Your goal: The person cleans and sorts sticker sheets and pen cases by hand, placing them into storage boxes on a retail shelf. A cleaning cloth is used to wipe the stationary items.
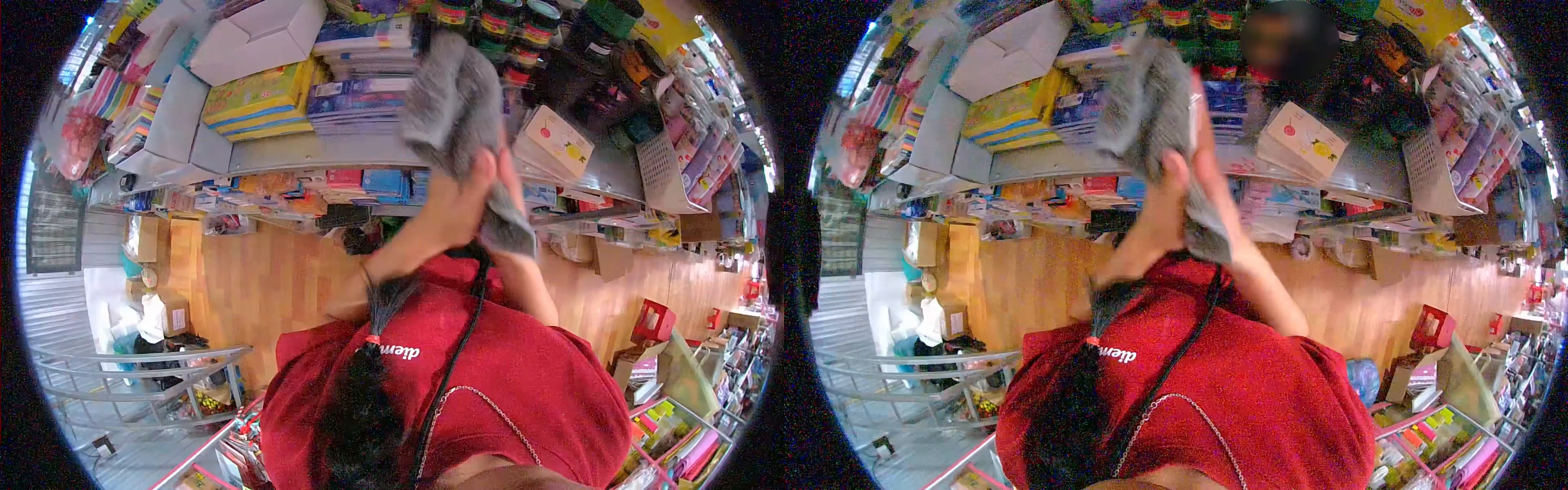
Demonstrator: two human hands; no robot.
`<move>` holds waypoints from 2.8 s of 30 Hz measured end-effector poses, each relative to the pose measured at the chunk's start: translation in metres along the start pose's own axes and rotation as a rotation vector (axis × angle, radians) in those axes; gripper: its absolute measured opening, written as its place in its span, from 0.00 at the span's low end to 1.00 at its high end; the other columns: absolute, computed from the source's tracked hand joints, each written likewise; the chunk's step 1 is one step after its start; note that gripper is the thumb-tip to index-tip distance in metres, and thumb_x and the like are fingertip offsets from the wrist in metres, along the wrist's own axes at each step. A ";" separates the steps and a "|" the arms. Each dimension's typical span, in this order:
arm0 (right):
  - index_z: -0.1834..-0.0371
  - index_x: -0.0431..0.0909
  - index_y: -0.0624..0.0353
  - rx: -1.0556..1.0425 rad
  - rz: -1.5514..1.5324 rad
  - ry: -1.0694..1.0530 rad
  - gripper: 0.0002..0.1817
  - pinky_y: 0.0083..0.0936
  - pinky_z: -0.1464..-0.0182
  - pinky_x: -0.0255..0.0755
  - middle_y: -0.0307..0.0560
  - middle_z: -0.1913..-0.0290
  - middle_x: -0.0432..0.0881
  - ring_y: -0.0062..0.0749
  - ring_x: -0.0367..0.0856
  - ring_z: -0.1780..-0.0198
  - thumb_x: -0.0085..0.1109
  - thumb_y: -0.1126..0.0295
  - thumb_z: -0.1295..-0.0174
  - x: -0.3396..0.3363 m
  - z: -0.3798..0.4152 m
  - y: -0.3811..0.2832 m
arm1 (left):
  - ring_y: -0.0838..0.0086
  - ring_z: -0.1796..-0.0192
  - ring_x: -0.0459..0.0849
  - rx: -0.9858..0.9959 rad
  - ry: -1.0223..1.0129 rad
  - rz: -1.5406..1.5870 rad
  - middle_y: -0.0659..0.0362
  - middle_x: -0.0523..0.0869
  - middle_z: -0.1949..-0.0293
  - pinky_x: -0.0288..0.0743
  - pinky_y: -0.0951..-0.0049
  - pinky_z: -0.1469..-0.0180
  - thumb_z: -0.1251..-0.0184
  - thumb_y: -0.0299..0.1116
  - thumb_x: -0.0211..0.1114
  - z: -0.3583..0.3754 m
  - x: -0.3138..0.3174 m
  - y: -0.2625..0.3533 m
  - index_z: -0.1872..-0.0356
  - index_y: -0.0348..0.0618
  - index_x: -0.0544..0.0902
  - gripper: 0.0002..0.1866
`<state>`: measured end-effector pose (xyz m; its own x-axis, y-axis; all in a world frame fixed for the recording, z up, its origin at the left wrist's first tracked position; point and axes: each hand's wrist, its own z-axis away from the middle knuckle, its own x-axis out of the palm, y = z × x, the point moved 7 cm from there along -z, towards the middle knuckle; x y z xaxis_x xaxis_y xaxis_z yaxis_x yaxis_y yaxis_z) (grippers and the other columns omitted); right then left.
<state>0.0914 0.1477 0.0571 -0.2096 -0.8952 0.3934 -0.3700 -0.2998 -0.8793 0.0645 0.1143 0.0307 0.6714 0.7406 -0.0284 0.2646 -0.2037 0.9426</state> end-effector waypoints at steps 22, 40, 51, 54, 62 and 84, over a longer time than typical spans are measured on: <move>0.40 0.51 0.64 -0.202 0.460 -0.311 0.42 0.35 0.37 0.46 0.61 0.37 0.53 0.49 0.52 0.35 0.60 0.48 0.50 0.020 0.014 -0.008 | 0.80 0.73 0.68 0.032 0.402 0.371 0.64 0.71 0.72 0.63 0.78 0.70 0.35 0.54 0.48 -0.017 -0.063 0.022 0.63 0.39 0.71 0.23; 0.45 0.59 0.64 -0.347 0.670 0.490 0.20 0.24 0.47 0.60 0.50 0.52 0.69 0.29 0.67 0.52 0.48 0.67 0.37 -0.048 0.000 -0.036 | 0.60 0.44 0.68 0.538 0.205 -0.316 0.49 0.71 0.47 0.54 0.65 0.39 0.36 0.39 0.54 0.018 -0.029 0.035 0.48 0.33 0.69 0.21; 0.32 0.43 0.61 -0.119 0.130 0.110 0.36 0.25 0.34 0.40 0.50 0.32 0.51 0.33 0.49 0.32 0.36 0.51 0.38 -0.011 0.003 -0.008 | 0.58 0.40 0.64 0.267 0.087 -0.023 0.45 0.66 0.43 0.52 0.64 0.38 0.34 0.46 0.50 -0.005 -0.005 -0.014 0.46 0.34 0.68 0.26; 0.32 0.40 0.62 -0.106 0.071 0.017 0.40 0.26 0.33 0.37 0.52 0.32 0.49 0.33 0.46 0.31 0.36 0.46 0.40 0.008 0.014 -0.003 | 0.56 0.51 0.72 -0.044 0.042 -0.034 0.48 0.73 0.51 0.62 0.62 0.48 0.34 0.51 0.45 -0.020 -0.026 0.007 0.41 0.33 0.61 0.31; 0.32 0.37 0.65 0.020 -0.086 0.105 0.46 0.27 0.32 0.31 0.54 0.31 0.41 0.34 0.37 0.30 0.37 0.39 0.43 -0.028 0.007 -0.007 | 0.52 0.34 0.51 0.123 -0.166 0.009 0.42 0.57 0.38 0.40 0.61 0.34 0.33 0.50 0.41 0.016 0.023 0.028 0.39 0.30 0.57 0.32; 0.51 0.73 0.68 -0.165 0.351 0.592 0.18 0.22 0.47 0.64 0.51 0.52 0.76 0.29 0.73 0.51 0.48 0.71 0.44 -0.132 0.038 -0.072 | 0.63 0.45 0.68 0.135 0.669 0.383 0.49 0.69 0.47 0.61 0.65 0.43 0.38 0.42 0.56 -0.023 -0.110 0.019 0.39 0.41 0.61 0.29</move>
<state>0.1806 0.2752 0.0585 -0.7816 -0.5856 0.2148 -0.3128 0.0701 -0.9472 -0.0204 0.0441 0.0591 0.1842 0.8229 0.5376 0.2099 -0.5672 0.7963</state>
